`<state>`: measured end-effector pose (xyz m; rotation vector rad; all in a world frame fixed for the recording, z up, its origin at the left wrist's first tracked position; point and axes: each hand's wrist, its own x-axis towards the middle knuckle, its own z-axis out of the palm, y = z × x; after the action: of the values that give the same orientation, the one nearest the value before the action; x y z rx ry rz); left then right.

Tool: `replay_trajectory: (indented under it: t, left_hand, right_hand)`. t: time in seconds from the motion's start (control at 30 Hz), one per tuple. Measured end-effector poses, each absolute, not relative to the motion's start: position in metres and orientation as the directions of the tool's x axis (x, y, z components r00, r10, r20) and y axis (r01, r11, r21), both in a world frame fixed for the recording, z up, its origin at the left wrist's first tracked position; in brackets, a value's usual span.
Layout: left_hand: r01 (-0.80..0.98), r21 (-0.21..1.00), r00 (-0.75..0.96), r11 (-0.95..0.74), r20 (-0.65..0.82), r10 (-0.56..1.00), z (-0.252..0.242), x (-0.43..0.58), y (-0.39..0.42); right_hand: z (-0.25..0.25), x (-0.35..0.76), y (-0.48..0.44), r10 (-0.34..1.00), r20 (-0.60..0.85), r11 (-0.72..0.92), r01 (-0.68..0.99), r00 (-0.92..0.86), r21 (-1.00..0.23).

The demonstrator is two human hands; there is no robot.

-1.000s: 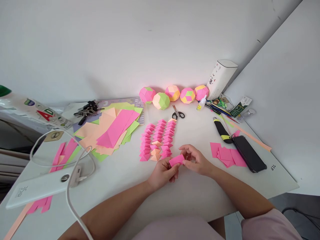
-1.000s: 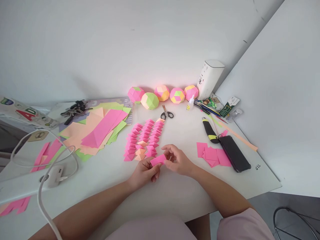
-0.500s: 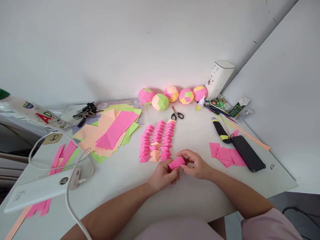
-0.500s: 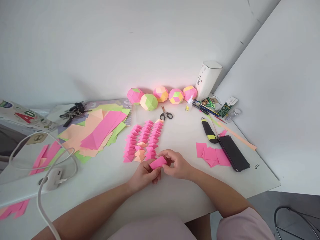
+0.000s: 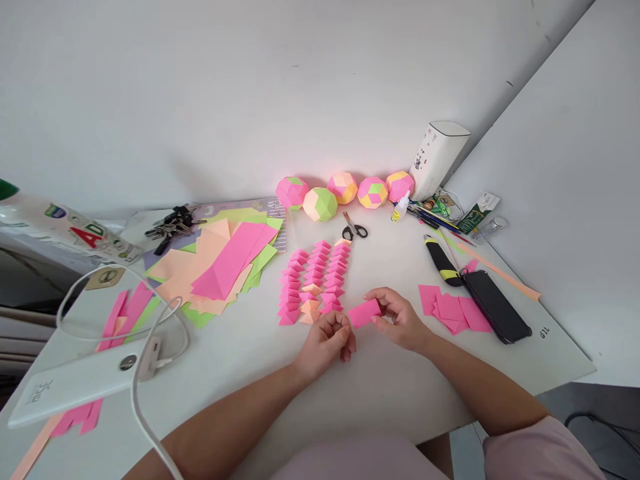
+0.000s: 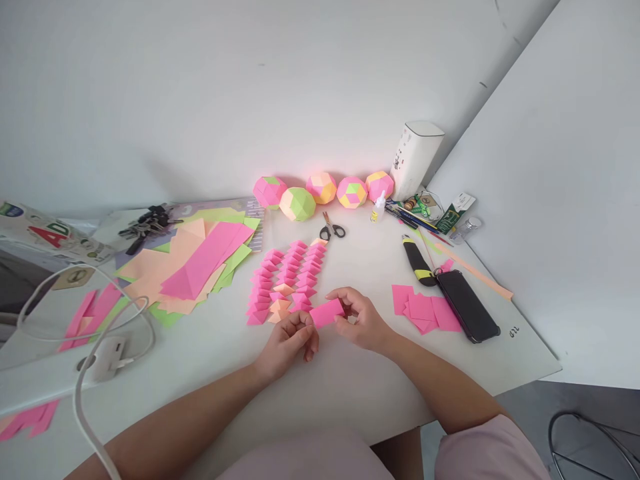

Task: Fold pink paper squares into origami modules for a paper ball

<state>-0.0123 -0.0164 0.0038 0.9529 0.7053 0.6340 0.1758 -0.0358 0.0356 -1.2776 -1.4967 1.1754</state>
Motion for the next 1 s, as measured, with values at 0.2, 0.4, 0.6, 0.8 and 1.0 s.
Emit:
replay_trajectory:
  t: [0.2, 0.4, 0.6, 0.8, 1.0]
  left_hand:
    - [-0.263, 0.867, 0.625, 0.424, -0.182, 0.759, 0.005, -0.012, -0.015]
    - [-0.225, 0.871, 0.601, 0.436, -0.228, 0.766, 0.007, -0.009, -0.014]
    - [-0.259, 0.862, 0.601, 0.436, -0.209, 0.771, 0.004, -0.01, -0.015]
    - [-0.287, 0.859, 0.58, 0.425, -0.197, 0.791, 0.003, -0.011, -0.015]
    - [-0.224, 0.885, 0.584, 0.409, -0.214, 0.783, 0.006, -0.013, -0.016]
  right_hand:
    - [0.034, 0.175, -0.036, 0.98, 0.037, 0.081, 0.22, -0.197, -0.972]
    - [0.034, 0.17, -0.035, 0.966, 0.068, 0.133, 0.257, -0.248, -0.957]
    - [0.029, 0.169, -0.033, 0.955, 0.169, 0.244, 0.321, -0.245, -0.915]
    - [0.029, 0.169, -0.032, 0.925, 0.255, 0.347, 0.352, -0.282, -0.869]
    - [0.022, 0.169, -0.032, 0.896, 0.333, 0.426, 0.355, -0.294, -0.832]
